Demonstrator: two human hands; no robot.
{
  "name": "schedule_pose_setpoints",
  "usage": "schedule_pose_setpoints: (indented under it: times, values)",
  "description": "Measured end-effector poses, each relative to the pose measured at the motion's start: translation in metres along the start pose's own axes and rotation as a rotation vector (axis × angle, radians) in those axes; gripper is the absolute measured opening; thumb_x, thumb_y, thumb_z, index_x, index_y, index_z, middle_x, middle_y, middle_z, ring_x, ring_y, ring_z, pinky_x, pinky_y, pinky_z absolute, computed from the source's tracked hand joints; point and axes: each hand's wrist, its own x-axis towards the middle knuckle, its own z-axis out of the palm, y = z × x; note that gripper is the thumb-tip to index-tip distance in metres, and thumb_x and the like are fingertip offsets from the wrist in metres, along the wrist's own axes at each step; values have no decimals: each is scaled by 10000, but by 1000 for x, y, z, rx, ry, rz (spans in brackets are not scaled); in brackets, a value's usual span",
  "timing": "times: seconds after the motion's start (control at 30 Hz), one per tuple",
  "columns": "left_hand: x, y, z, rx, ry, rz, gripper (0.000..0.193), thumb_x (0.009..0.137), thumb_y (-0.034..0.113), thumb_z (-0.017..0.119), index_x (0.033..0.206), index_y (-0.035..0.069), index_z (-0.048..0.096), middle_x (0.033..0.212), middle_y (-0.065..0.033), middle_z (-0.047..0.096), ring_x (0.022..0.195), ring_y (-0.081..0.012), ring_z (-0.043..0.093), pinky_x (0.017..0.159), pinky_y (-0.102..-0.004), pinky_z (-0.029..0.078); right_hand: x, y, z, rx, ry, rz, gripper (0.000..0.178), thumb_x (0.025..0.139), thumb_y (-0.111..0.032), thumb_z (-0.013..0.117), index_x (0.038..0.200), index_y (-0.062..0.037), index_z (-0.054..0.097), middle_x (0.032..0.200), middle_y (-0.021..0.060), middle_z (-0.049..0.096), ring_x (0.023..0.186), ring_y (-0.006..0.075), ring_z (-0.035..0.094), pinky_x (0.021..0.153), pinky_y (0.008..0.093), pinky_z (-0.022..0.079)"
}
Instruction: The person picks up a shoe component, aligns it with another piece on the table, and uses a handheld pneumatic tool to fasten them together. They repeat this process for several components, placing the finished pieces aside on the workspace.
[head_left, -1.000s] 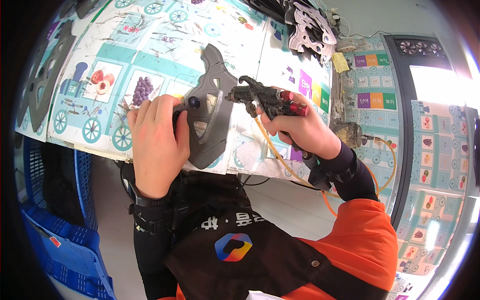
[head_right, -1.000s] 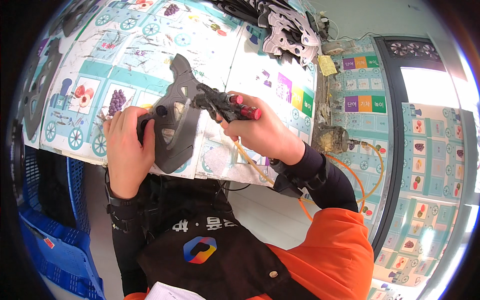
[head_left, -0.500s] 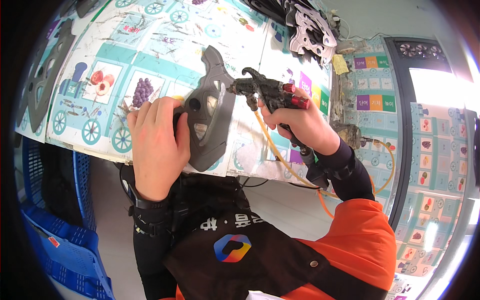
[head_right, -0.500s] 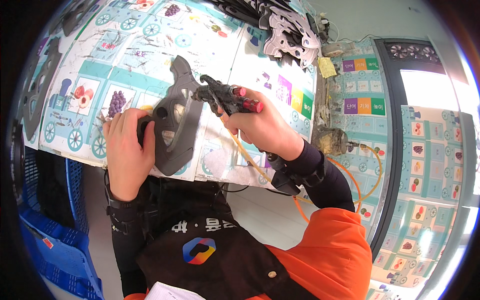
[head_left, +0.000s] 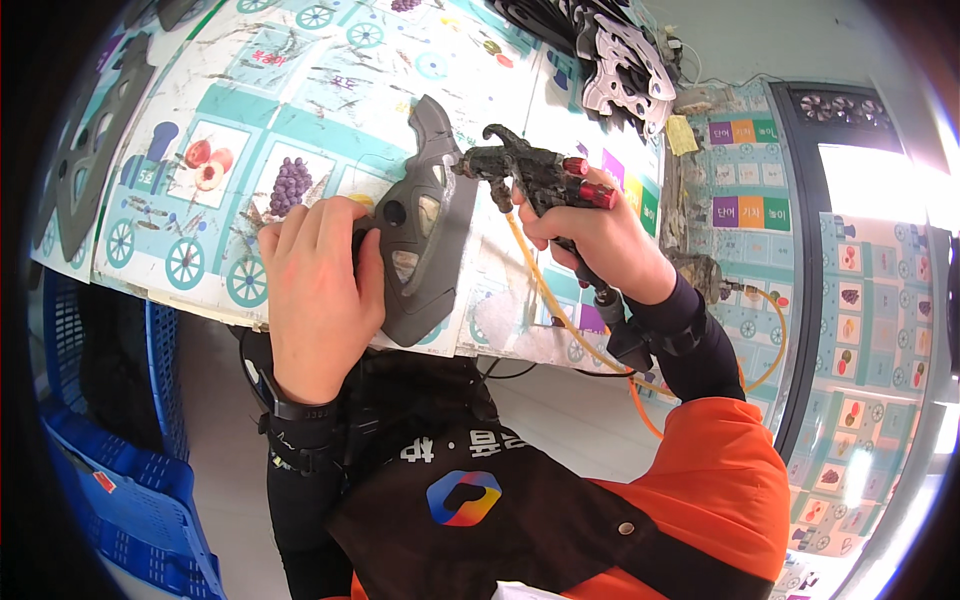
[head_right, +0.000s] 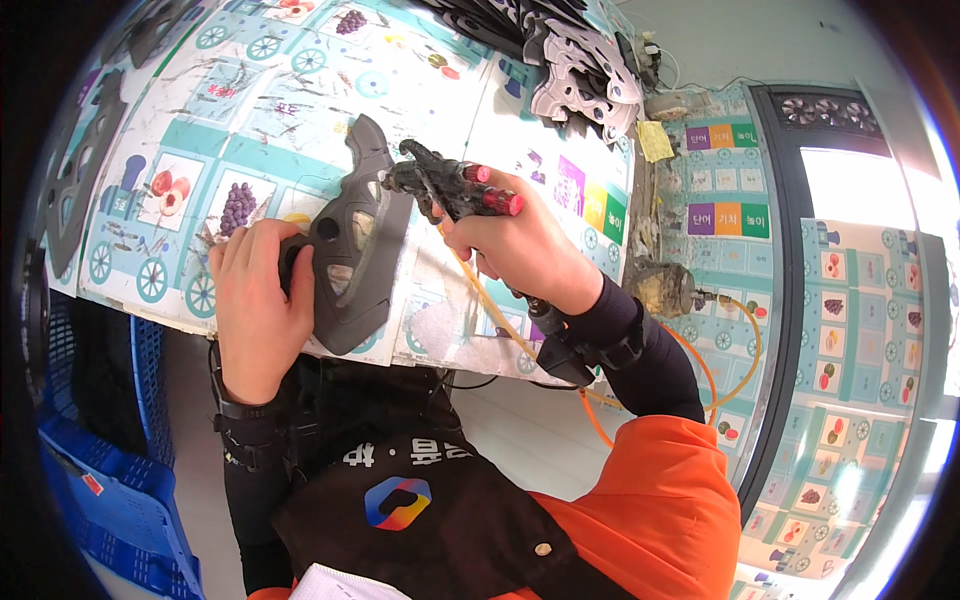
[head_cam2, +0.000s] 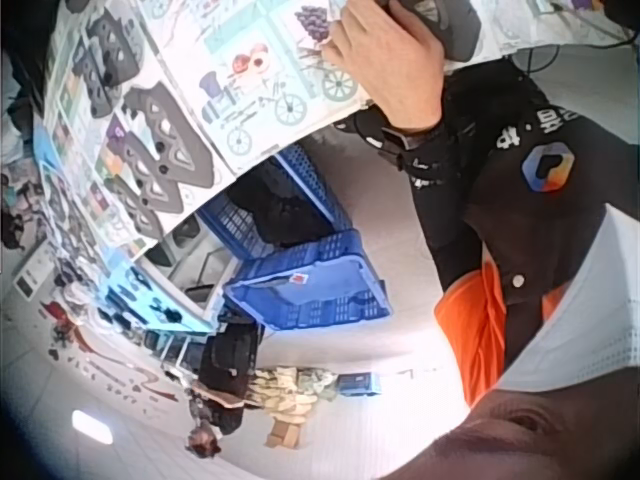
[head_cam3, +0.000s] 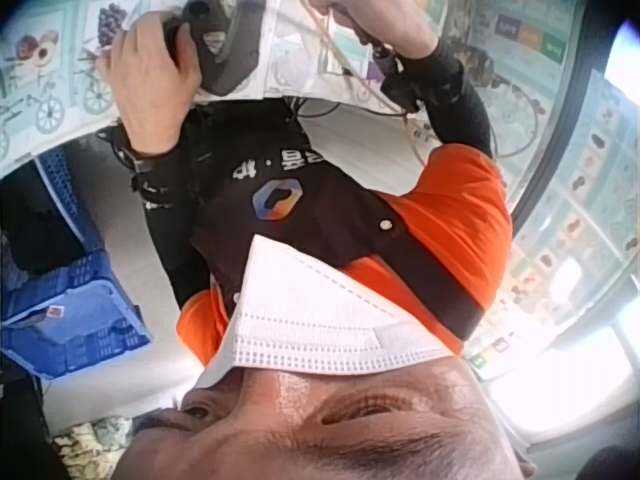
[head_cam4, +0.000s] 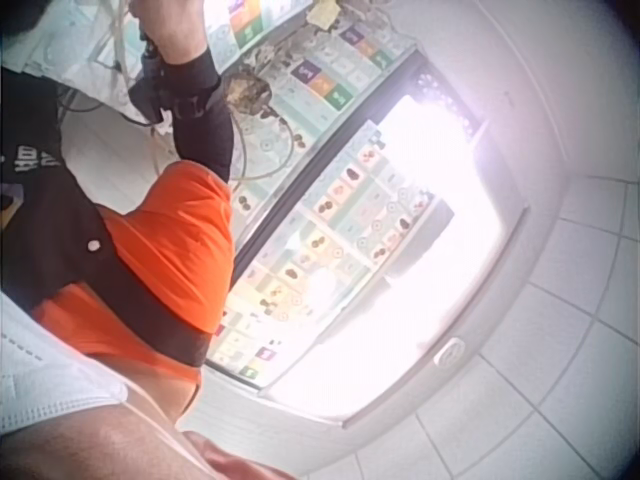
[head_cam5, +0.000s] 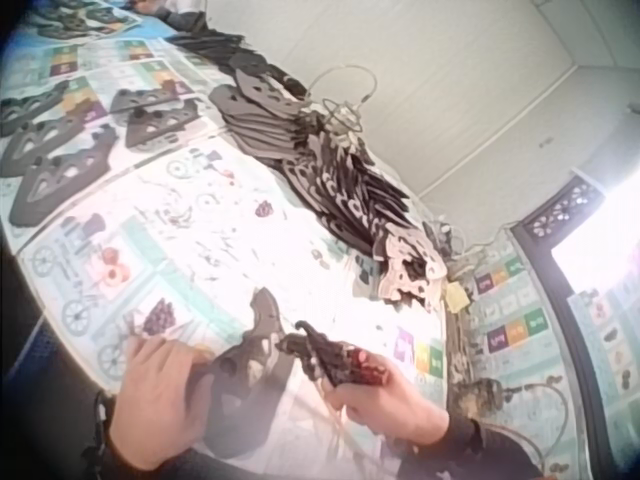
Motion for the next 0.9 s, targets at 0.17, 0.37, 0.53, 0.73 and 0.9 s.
schedule_pose_setpoints:
  times: [0.17,0.37,0.53,0.73,0.9]
  values:
    - [1,0,0,-3,3,5,254,912,9,739,1140,51,634,1006,-107,688,947,-343,635,871,-452,423,3,0,1,31,-19,-23,221,833,4,692,1052,-30,692,839,-19,652,624,44,515,548,239,390]
    - [0,0,0,-1,4,5,256,913,10,738,1143,50,634,1009,-104,687,949,-339,634,869,-450,421,0,-8,4,112,-32,118,215,829,26,678,1039,-18,687,874,-14,654,685,47,547,586,238,415]
    - [0,0,1,1,4,5,243,905,20,725,1124,49,623,999,-107,681,951,-327,626,875,-460,417,-1,-3,5,-72,-73,-70,238,840,13,678,1074,-29,685,836,-20,645,655,41,525,569,240,390]
    - [0,0,1,-13,23,19,243,902,12,726,1110,56,607,986,-104,673,934,-326,621,866,-461,416,-10,-12,7,105,-74,117,237,850,0,683,1084,-36,683,843,-21,645,683,47,536,576,246,393]
    - [1,1,1,-9,30,30,238,900,13,727,1097,58,601,971,-102,662,920,-325,616,858,-460,416,-17,-11,7,120,-57,160,235,854,0,681,1086,-37,682,856,-21,642,700,53,540,597,252,406]
